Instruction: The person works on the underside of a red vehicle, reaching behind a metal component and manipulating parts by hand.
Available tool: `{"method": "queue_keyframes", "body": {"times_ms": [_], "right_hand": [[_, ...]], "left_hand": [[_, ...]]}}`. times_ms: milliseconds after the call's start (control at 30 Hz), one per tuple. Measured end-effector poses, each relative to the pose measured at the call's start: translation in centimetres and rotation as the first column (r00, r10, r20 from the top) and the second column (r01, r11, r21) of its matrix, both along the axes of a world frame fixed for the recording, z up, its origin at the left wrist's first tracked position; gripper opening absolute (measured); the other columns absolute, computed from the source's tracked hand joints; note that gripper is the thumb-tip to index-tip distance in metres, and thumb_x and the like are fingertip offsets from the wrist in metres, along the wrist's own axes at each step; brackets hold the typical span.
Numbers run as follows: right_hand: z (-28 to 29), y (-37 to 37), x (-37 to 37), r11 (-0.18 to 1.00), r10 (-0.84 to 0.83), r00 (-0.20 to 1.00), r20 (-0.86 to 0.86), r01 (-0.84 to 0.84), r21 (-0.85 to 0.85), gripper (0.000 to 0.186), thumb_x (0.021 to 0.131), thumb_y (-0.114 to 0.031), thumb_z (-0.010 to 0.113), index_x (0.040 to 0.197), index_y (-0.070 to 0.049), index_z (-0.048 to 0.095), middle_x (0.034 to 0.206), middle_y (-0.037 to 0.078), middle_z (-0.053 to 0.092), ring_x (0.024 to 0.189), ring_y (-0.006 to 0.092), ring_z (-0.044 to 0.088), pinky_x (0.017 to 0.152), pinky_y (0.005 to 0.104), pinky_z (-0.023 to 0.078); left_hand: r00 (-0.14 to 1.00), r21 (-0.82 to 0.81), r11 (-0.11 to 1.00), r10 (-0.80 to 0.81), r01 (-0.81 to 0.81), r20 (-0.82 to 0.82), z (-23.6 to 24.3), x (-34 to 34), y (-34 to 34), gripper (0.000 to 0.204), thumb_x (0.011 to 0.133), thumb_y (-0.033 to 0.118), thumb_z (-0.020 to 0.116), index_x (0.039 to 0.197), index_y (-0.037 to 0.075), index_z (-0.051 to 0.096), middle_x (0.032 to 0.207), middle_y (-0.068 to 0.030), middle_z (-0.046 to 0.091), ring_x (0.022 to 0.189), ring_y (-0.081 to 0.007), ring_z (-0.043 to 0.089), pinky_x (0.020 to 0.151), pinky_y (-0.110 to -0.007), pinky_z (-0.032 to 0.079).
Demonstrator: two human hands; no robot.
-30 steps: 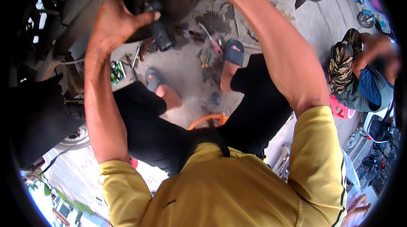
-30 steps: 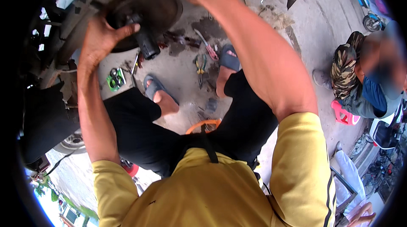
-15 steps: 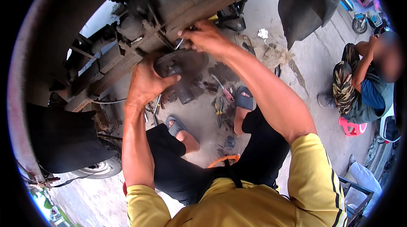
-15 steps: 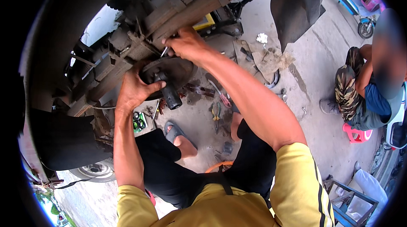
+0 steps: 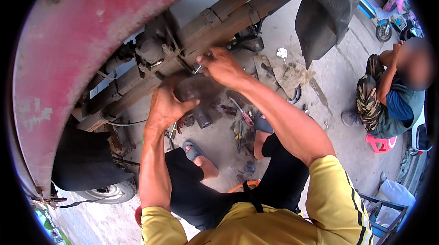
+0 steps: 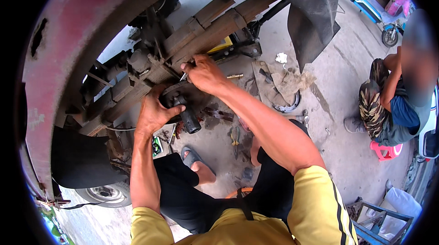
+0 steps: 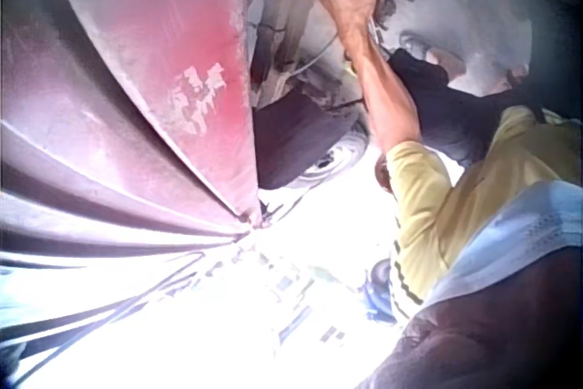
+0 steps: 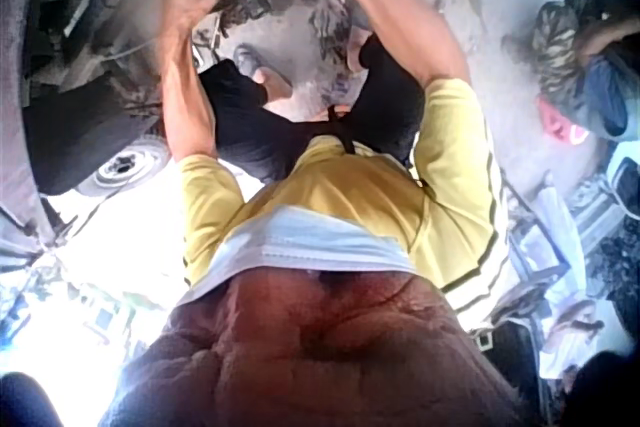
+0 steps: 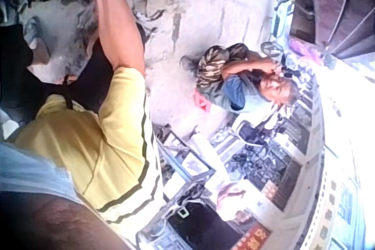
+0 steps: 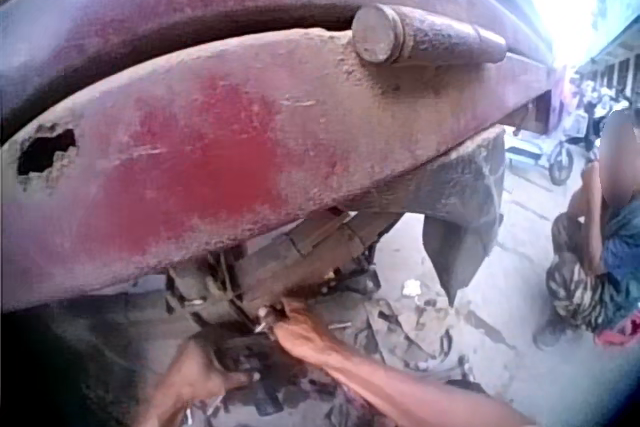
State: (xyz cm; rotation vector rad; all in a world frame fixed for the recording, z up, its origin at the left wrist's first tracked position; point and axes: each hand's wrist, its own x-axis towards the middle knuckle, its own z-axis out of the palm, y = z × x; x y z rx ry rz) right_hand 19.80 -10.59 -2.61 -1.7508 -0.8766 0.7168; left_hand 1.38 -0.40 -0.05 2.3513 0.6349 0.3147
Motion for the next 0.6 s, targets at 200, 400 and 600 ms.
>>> {"method": "queue_keyframes", "body": {"times_ms": [200,400,600], "right_hand": [[2.0,-0.2,-1.5,0.993,-0.105,0.97,0.217,0.116,-0.036,0.04,0.098,-0.034,0.059,0.111,0.004,0.062,0.112,0.031,0.065,0.109,0.046,0.061,0.096,0.0476,0.048],[5.3,0.5,-3.7,0.99,-0.058,0.938,0.342,0.098,-0.102,0.043,0.097,-0.031,0.058,0.123,0.004,0.061,0.112,0.029,0.067,0.11,0.0459,0.063,0.096,0.0493,0.048],[4.5,1.9,-5.0,0.997,-0.042,0.813,0.58,-0.004,0.078,0.03,0.096,-0.025,0.06,0.103,0.003,0.061,0.079,0.029,0.067,0.079,0.0497,0.065,0.074,0.0565,0.051]], "left_hand": [[0.999,-0.054,0.998,-0.013,0.011,-0.029,0.3,0.2,0.3,0.061,0.062,0.012,0.089,0.115,-0.008,0.065,0.097,-0.016,0.073,0.09,-0.0221,0.069,0.085,-0.036,0.054],[0.999,-0.087,0.996,-0.013,0.016,0.033,-0.1,0.0,0.5,0.065,0.061,0.016,0.09,0.115,-0.008,0.064,0.096,-0.0166,0.073,0.09,-0.0218,0.069,0.087,-0.035,0.054],[0.998,-0.121,0.992,-0.026,0.032,0.05,0.5,0.2,0.4,0.062,0.061,0.019,0.089,0.112,-0.007,0.066,0.097,-0.0165,0.074,0.09,-0.0212,0.07,0.087,-0.035,0.054]]}}
